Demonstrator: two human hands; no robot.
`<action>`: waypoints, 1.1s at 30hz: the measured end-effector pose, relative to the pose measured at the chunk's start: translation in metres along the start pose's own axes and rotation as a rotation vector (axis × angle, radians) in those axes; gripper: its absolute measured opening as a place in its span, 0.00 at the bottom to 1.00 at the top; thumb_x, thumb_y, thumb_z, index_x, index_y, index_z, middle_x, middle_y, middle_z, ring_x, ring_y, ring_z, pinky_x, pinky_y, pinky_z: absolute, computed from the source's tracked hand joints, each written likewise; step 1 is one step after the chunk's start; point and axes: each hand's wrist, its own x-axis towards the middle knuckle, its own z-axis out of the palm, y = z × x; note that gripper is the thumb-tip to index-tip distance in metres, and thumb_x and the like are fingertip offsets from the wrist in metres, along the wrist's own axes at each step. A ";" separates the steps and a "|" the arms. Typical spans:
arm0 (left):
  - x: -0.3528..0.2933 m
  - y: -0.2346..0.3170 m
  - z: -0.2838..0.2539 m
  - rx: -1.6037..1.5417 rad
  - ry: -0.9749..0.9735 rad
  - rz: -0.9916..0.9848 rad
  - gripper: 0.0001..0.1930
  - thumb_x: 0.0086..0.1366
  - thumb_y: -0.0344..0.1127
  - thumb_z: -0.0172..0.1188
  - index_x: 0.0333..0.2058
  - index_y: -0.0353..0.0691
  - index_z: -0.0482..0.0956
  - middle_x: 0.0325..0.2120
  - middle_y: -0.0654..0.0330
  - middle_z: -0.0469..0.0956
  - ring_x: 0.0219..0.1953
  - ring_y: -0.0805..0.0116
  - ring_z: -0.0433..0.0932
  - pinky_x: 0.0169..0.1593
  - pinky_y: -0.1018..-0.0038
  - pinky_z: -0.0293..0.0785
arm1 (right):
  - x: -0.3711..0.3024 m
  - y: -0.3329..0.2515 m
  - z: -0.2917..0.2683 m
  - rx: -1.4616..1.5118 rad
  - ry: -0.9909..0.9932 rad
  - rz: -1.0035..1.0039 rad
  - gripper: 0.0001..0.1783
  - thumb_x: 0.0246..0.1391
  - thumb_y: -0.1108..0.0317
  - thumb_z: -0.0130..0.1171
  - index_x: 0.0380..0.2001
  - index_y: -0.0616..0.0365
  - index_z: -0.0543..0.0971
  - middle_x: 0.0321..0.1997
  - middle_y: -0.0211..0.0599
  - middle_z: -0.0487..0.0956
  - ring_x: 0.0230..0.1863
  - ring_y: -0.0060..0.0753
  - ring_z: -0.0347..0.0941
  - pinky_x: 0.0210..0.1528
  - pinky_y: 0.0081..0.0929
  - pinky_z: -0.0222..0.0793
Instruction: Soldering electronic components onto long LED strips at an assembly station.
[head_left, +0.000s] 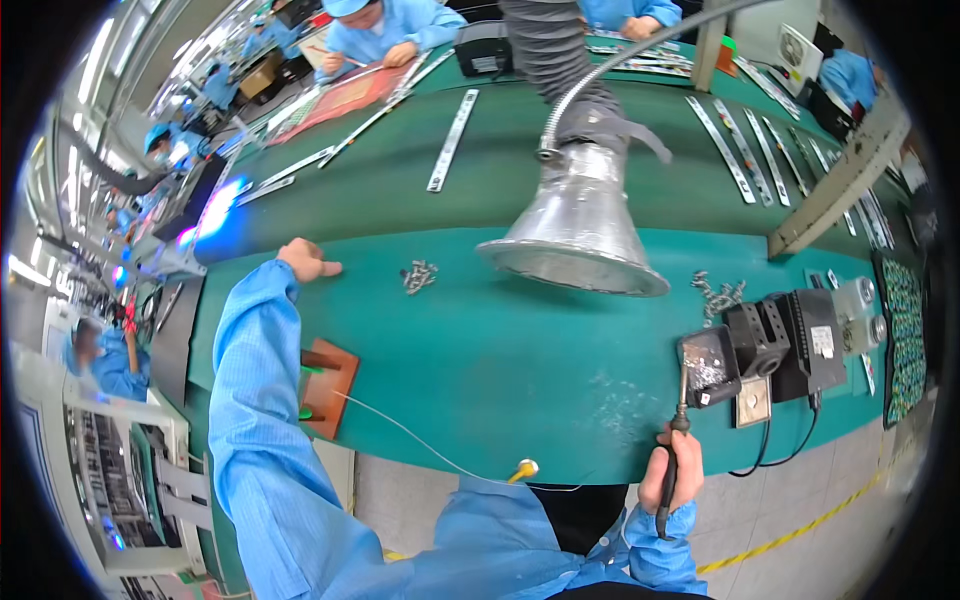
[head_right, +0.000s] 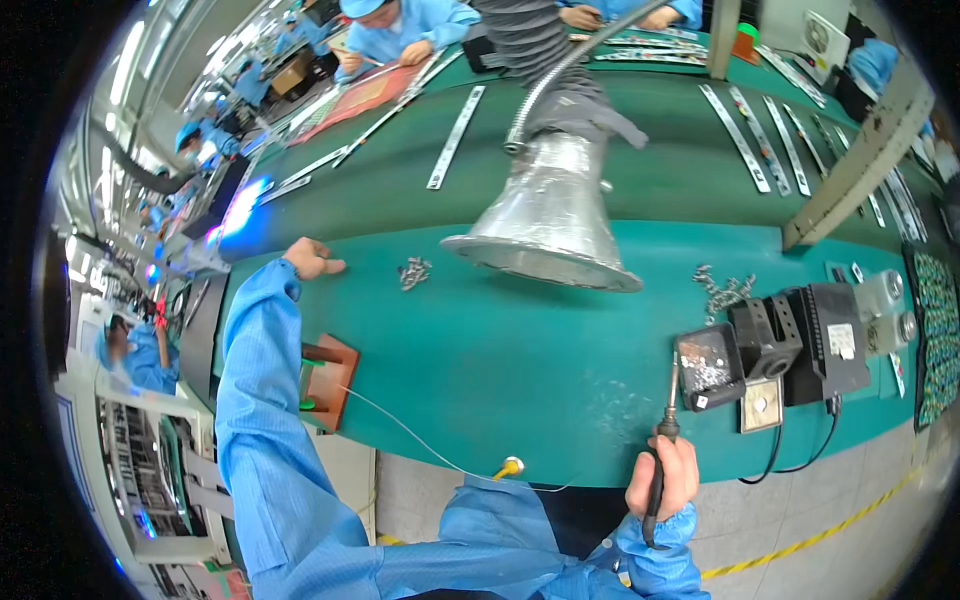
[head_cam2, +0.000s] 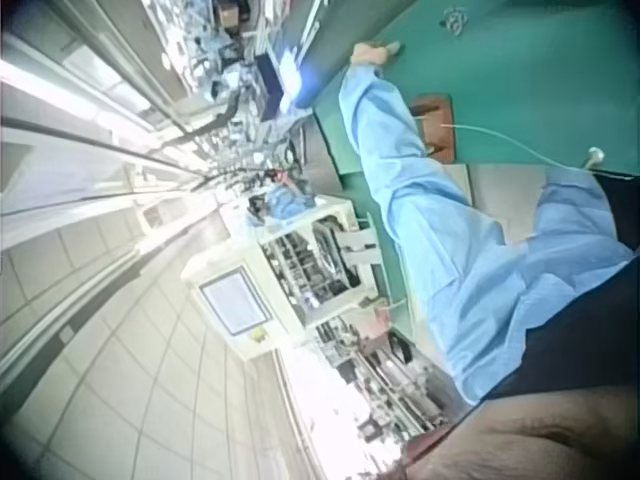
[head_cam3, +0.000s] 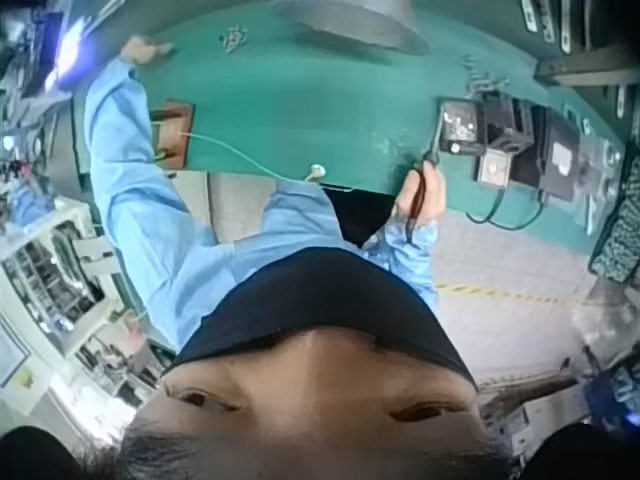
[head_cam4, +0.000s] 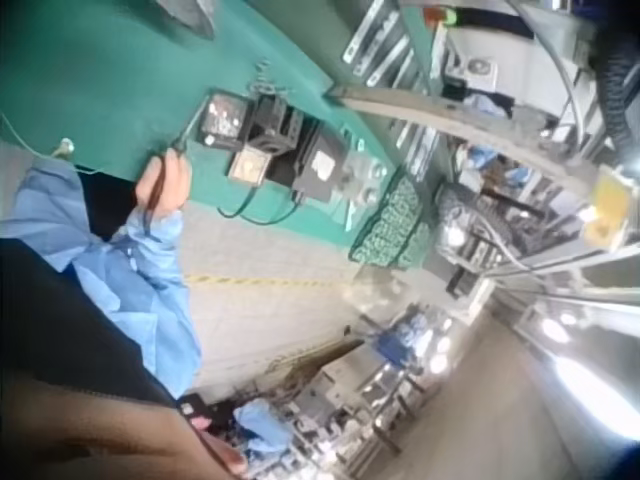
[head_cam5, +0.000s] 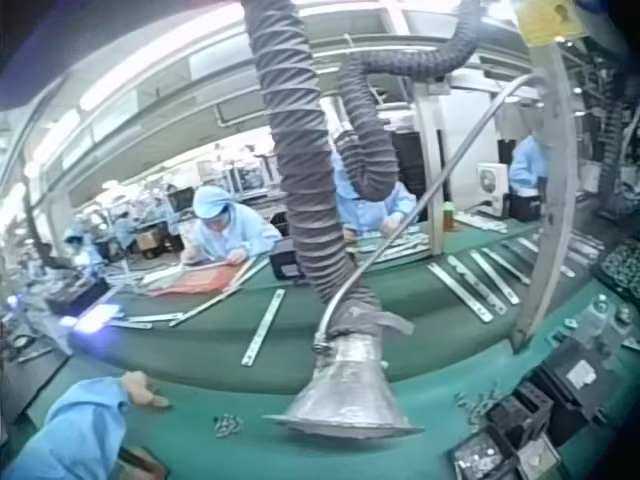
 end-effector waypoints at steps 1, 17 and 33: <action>-0.004 -0.001 0.013 -0.039 -0.048 0.035 0.35 0.48 0.56 0.71 0.52 0.42 0.78 0.48 0.46 0.77 0.54 0.52 0.74 0.59 0.66 0.67 | 0.002 0.005 -0.009 -0.002 0.018 -0.017 0.20 0.51 0.79 0.51 0.50 0.65 0.72 0.39 0.54 0.78 0.33 0.42 0.75 0.40 0.36 0.73; -0.005 -0.027 0.024 -0.046 0.017 0.060 0.38 0.42 0.52 0.76 0.47 0.34 0.74 0.50 0.44 0.72 0.54 0.50 0.72 0.56 0.62 0.70 | 0.003 -0.010 0.016 -0.058 0.038 0.002 0.19 0.46 0.80 0.58 0.45 0.66 0.73 0.38 0.52 0.79 0.31 0.44 0.76 0.34 0.35 0.74; 0.000 -0.036 0.032 -0.037 0.020 0.062 0.46 0.37 0.62 0.75 0.47 0.33 0.73 0.49 0.46 0.69 0.52 0.50 0.70 0.56 0.63 0.70 | 0.001 -0.012 0.015 -0.042 0.009 0.013 0.19 0.51 0.78 0.54 0.48 0.65 0.72 0.38 0.52 0.79 0.33 0.42 0.76 0.38 0.34 0.73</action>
